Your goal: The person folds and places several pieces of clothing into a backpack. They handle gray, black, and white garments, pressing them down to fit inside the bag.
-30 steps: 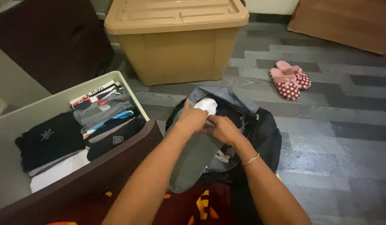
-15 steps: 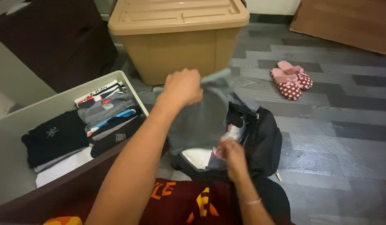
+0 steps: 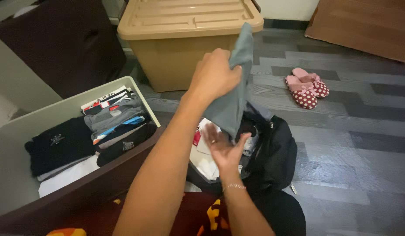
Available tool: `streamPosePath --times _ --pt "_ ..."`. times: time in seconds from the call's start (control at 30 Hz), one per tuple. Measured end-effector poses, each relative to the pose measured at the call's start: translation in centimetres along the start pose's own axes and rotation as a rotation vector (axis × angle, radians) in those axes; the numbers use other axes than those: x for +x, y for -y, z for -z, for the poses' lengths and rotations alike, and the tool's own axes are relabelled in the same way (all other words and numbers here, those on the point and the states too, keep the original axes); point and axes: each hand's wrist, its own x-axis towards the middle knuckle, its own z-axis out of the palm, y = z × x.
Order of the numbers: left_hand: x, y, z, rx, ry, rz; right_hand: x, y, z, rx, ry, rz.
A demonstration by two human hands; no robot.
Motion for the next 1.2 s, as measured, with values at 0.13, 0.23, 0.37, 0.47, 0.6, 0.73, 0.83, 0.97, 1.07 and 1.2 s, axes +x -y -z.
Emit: streamPosePath --times 0.13,0.23,0.37,0.47,0.6,0.73,0.83,0.97,1.07,1.2 --pt "-0.8 2.4 -0.4 -0.074 -0.049 -0.003 4.7 5.2 1.0 -0.248 -0.037 0.183" --pt "-1.8 5.8 -1.6 -0.114 -0.113 -0.004 7.6 10.6 0.8 -0.402 0.034 0.205" --pt "-4.9 11.6 -5.1 -0.240 -0.164 0.103 10.3 16.3 -1.1 -0.543 0.019 0.228" --pt "-7.2 15.3 -8.6 -0.388 -0.160 0.292 11.6 18.3 -2.5 -0.648 0.020 0.211" --pt "-9.4 18.7 -12.4 -0.662 -0.172 0.526 12.8 18.4 -3.7 -0.809 -0.112 0.265" --pt "-12.9 21.3 -15.7 -0.949 -0.193 0.687 12.8 18.2 -2.9 -0.845 -0.061 0.210" --pt "-17.2 22.8 -18.1 -1.011 -0.177 0.847 12.4 17.7 -0.6 -0.927 -0.122 0.189" --pt "-22.0 23.8 -20.1 -0.938 -0.157 1.022 12.5 18.1 2.8 -1.137 -0.369 0.199" --pt "-24.3 24.2 -20.3 -0.962 -0.143 1.204 12.5 19.4 4.8 -1.286 -0.417 0.250" --pt "-25.2 24.5 -19.7 -0.966 -0.087 1.319 11.9 20.0 4.8 -1.504 -0.292 0.381"
